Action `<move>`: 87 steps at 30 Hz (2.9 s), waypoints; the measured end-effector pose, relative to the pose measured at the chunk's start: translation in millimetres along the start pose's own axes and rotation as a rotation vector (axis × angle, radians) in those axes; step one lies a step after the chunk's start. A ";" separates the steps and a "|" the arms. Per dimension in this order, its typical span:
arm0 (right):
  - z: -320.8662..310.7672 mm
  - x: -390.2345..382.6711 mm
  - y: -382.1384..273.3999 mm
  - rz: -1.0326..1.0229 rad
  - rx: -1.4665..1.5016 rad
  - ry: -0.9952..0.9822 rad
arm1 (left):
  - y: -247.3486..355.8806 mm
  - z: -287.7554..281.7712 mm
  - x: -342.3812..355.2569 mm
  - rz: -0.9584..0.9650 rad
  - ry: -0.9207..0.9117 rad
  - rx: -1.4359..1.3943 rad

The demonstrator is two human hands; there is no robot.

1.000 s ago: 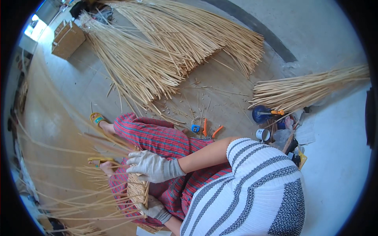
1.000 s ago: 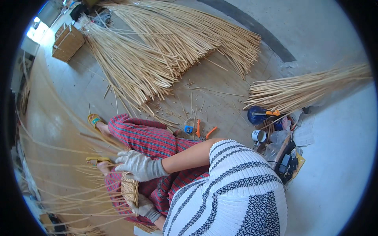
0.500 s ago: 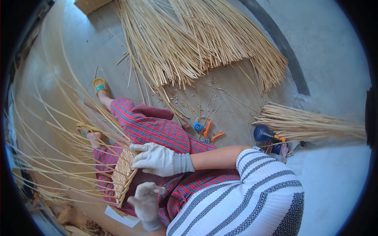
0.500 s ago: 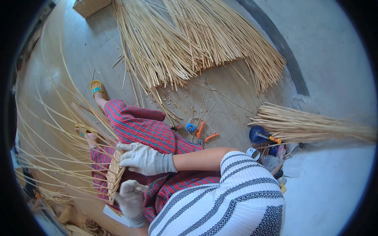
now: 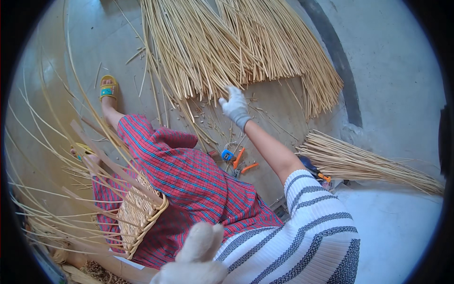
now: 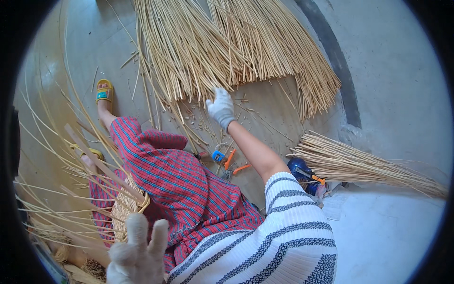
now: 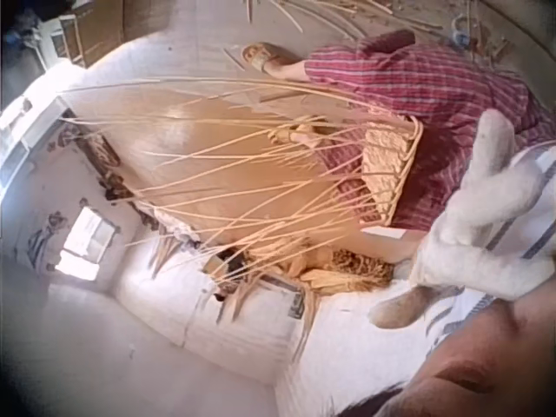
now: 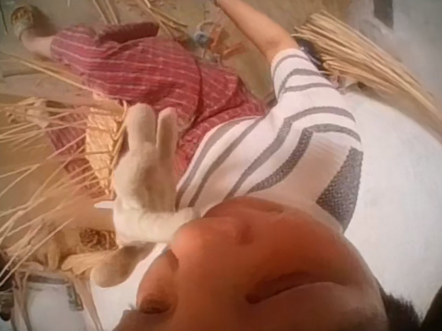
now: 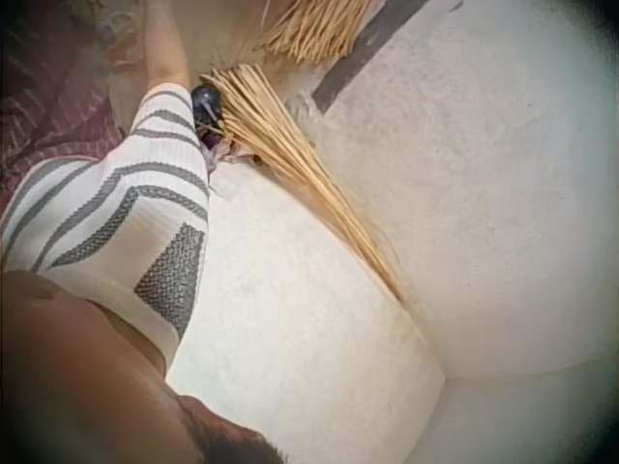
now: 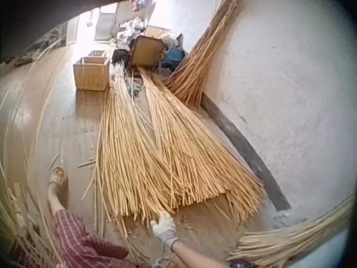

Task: The person is weaving a wicker basket using long straw or reed materials.

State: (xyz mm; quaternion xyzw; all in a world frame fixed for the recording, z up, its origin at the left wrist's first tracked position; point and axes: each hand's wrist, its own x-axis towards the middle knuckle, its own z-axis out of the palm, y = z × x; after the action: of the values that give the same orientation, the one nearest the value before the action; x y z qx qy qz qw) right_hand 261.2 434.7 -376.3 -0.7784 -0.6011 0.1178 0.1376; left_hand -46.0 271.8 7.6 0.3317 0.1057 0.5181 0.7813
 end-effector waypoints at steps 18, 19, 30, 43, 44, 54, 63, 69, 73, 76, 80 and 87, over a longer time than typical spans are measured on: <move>94.5 -22.3 -131.8 0.057 0.053 -0.345 | -72.1 -45.2 40.1 -0.217 0.000 -0.381; 92.0 -23.6 -139.2 0.052 0.080 -0.399 | -82.4 -47.8 43.3 -0.224 -0.060 -0.455; 89.2 -27.2 -112.1 -0.024 -0.005 -0.473 | -109.5 -32.0 86.1 0.069 -0.441 -0.269; 89.4 -36.7 -109.7 0.000 0.057 -0.498 | -142.0 -4.9 118.5 0.318 -0.542 -0.462; 89.4 -37.1 -106.7 0.012 0.034 -0.503 | -151.3 1.2 122.1 0.408 -0.554 -0.510; 91.7 -60.1 -67.2 -0.015 0.154 -0.252 | -133.7 -12.3 108.7 0.132 -0.672 -0.663; 82.9 -33.4 -0.8 0.150 0.426 0.098 | -175.2 -15.1 97.8 0.226 -0.706 -0.723; 120.7 37.3 39.7 0.140 0.315 -0.106 | -196.3 5.6 113.6 0.326 -1.024 -0.858; 164.8 62.4 64.2 0.392 0.690 -0.369 | -134.2 -18.9 110.1 0.297 -0.863 -0.511; 180.5 67.7 70.7 0.409 0.787 -0.348 | -120.1 -29.6 97.9 -0.345 -0.415 -0.346; 166.1 71.5 53.6 0.691 1.097 -0.244 | -158.9 -16.2 118.3 0.251 -0.797 -0.751; 110.8 82.2 11.9 0.169 0.891 -0.310 | -132.1 5.6 124.1 0.352 -0.458 -0.700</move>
State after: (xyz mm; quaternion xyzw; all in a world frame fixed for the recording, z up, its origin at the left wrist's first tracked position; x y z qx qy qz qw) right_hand 253.8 519.5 -485.6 -0.6631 -0.4401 0.4895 0.3563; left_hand 109.2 346.6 -48.9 0.1666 -0.3094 0.5610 0.7495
